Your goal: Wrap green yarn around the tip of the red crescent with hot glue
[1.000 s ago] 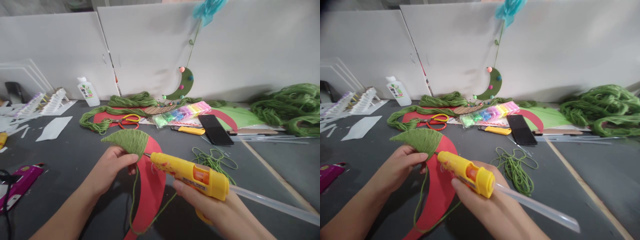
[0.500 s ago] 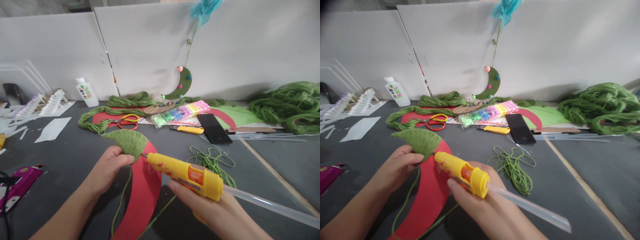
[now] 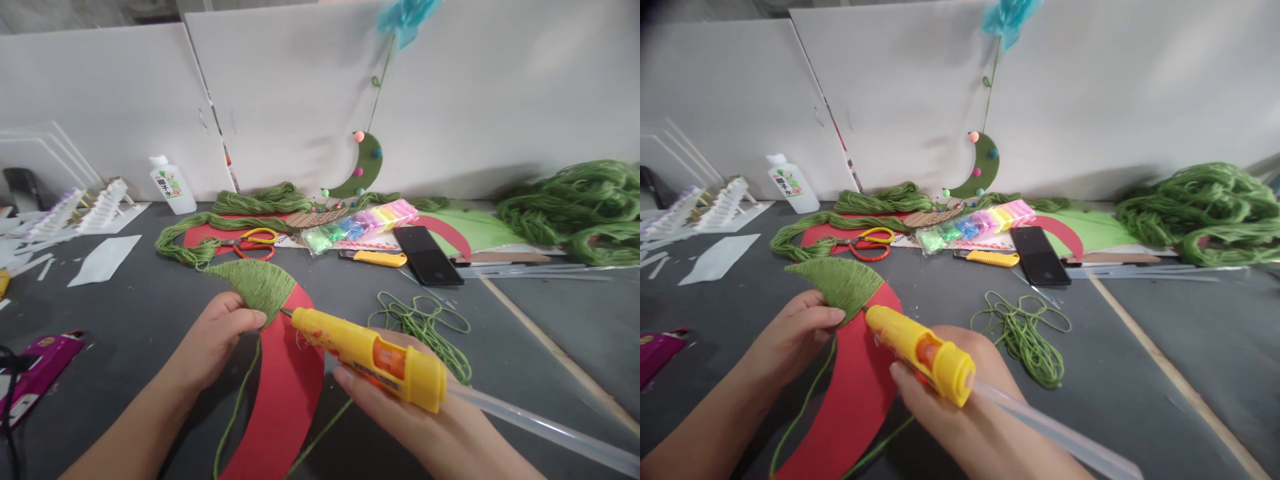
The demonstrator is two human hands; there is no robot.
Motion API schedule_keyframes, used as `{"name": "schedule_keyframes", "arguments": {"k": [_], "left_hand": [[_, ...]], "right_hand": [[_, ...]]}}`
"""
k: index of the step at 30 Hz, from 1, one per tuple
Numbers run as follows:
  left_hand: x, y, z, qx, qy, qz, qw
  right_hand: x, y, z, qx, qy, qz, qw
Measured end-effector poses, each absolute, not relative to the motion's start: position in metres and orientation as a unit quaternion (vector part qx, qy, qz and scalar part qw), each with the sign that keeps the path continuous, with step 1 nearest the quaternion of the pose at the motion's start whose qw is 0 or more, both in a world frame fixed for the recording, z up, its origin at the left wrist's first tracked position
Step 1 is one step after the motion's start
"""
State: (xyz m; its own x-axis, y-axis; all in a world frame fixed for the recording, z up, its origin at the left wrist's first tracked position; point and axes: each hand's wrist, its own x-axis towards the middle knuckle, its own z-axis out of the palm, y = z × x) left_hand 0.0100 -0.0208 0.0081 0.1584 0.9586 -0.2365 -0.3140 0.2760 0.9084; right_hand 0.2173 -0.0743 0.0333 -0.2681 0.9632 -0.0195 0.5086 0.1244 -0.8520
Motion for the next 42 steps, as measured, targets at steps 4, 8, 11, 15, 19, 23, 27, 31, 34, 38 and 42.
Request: {"name": "schedule_keyframes", "arguments": {"k": [4,8,11,15,19,23,27,31,34,38,42], "left_hand": [[0.01,-0.02,0.008,0.361,0.434,0.485,0.668],[0.009,-0.02,0.008,0.394,0.427,0.452,0.677],[0.009,-0.02,0.009,0.403,0.423,0.442,0.681],[0.008,-0.02,0.009,0.402,0.433,0.454,0.667],[0.008,-0.02,0.009,0.397,0.441,0.458,0.662],[0.008,-0.02,0.008,0.396,0.426,0.442,0.683],[0.009,-0.021,0.009,0.389,0.444,0.452,0.669],[0.011,-0.022,0.011,0.376,0.461,0.467,0.654],[0.01,-0.022,0.012,0.377,0.452,0.466,0.66],[0.009,-0.022,0.01,0.381,0.449,0.469,0.658],[0.008,-0.021,0.011,0.395,0.451,0.467,0.65]], "right_hand": [[0.219,-0.074,0.031,-0.524,-0.697,0.385,0.301],[0.22,-0.073,0.031,-0.53,-0.686,0.402,0.296],[0.219,-0.073,0.033,-0.529,-0.677,0.419,0.295],[0.217,-0.072,0.037,-0.542,-0.657,0.433,0.295],[0.216,-0.068,0.042,-0.538,-0.647,0.449,0.301],[0.217,-0.067,0.041,-0.531,-0.644,0.461,0.301],[0.217,-0.069,0.037,-0.559,-0.638,0.427,0.313],[0.217,-0.071,0.037,-0.554,-0.638,0.432,0.315],[0.218,-0.071,0.04,-0.555,-0.635,0.431,0.321],[0.219,-0.07,0.041,-0.556,-0.647,0.41,0.323],[0.22,-0.071,0.039,-0.57,-0.639,0.395,0.333]]}}
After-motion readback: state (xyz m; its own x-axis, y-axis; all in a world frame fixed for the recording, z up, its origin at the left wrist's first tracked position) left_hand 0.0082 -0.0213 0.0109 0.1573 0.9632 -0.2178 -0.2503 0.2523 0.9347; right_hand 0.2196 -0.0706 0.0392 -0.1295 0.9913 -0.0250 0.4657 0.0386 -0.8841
